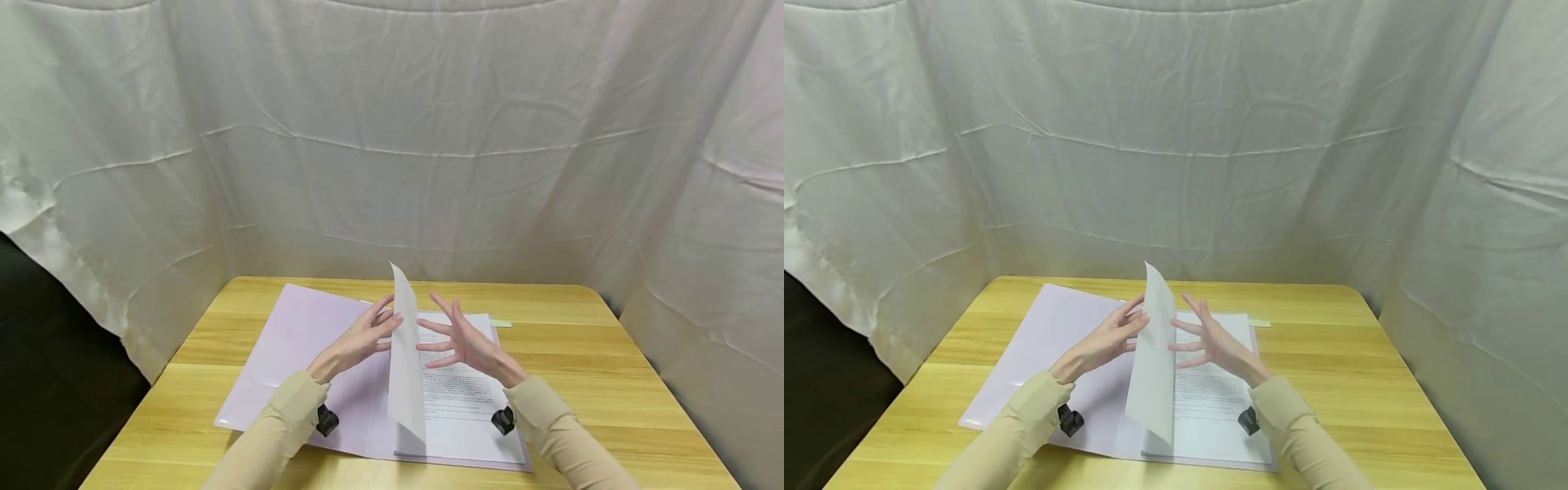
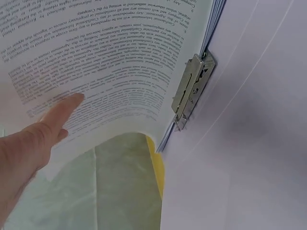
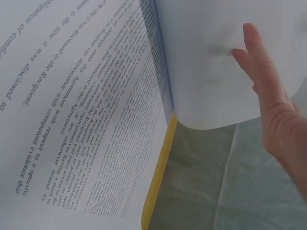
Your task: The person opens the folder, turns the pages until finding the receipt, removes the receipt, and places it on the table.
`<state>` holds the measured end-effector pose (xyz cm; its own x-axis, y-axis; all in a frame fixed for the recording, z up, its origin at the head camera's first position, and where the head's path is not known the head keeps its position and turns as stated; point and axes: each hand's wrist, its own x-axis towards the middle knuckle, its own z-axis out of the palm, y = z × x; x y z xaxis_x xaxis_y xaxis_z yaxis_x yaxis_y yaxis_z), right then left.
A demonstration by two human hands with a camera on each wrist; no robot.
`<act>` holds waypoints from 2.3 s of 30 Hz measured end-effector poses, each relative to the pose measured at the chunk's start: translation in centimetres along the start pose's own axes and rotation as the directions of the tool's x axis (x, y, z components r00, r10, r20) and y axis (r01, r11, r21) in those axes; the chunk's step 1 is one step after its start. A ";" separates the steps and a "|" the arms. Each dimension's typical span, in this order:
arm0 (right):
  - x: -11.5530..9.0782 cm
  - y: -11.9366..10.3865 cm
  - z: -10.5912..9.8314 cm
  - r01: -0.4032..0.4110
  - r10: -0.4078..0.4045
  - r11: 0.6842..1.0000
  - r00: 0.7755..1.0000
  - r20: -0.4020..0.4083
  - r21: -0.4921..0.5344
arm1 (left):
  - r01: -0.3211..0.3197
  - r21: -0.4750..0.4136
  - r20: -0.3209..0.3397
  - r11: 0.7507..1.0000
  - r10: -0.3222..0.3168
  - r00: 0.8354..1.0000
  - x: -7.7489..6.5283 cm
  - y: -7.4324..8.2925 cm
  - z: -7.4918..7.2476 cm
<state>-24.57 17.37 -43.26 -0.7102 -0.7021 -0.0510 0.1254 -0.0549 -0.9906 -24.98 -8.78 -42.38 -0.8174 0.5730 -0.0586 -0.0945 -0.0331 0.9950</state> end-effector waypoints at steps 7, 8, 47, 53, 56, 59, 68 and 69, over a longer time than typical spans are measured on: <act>0.0 0.4 0.0 0.007 -0.006 1.000 1.000 0.013 -0.028 | -0.024 -0.024 -0.066 0.999 0.023 0.998 0.0 0.0 -0.6; -0.1 0.4 0.0 0.006 -0.005 0.999 1.000 0.013 -0.034 | -0.031 -0.024 -0.071 0.999 0.029 0.997 -0.1 0.0 -0.7; -3.6 3.3 -2.5 -0.035 -0.004 0.935 0.994 -0.108 -0.353 | 0.187 0.243 -0.483 0.952 -0.048 0.874 -2.1 -3.0 -5.8; -4.1 3.6 -2.7 -0.042 -0.030 0.907 0.986 -0.164 -0.420 | 0.233 0.342 -0.492 0.910 -0.037 0.870 -2.7 -3.4 -6.6; -4.4 4.0 -3.1 -0.036 -0.054 0.880 0.983 -0.175 -0.474 | 0.262 0.424 -0.503 0.867 -0.015 0.864 -2.9 -3.5 -6.9; -4.8 4.4 -3.5 -0.042 -0.065 0.853 0.980 -0.187 -0.519 | 0.297 0.484 -0.518 0.823 -0.004 0.856 -3.0 -3.5 -7.1; -5.7 5.0 -4.6 -0.029 -0.118 0.782 0.974 -0.194 -0.622 | 0.335 0.604 -0.506 0.724 0.024 0.862 -3.4 -4.2 -7.8; -5.8 5.1 -4.7 -0.030 -0.122 0.773 0.973 -0.194 -0.634 | 0.329 0.612 -0.501 0.719 0.029 0.865 -3.4 -4.3 -7.9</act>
<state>-23.11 24.49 -48.62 -0.8408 -0.5394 0.0462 -0.3212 0.4283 -0.8446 -26.30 -17.07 -47.15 -0.9945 0.0848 -0.0621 0.0102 0.6658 0.7460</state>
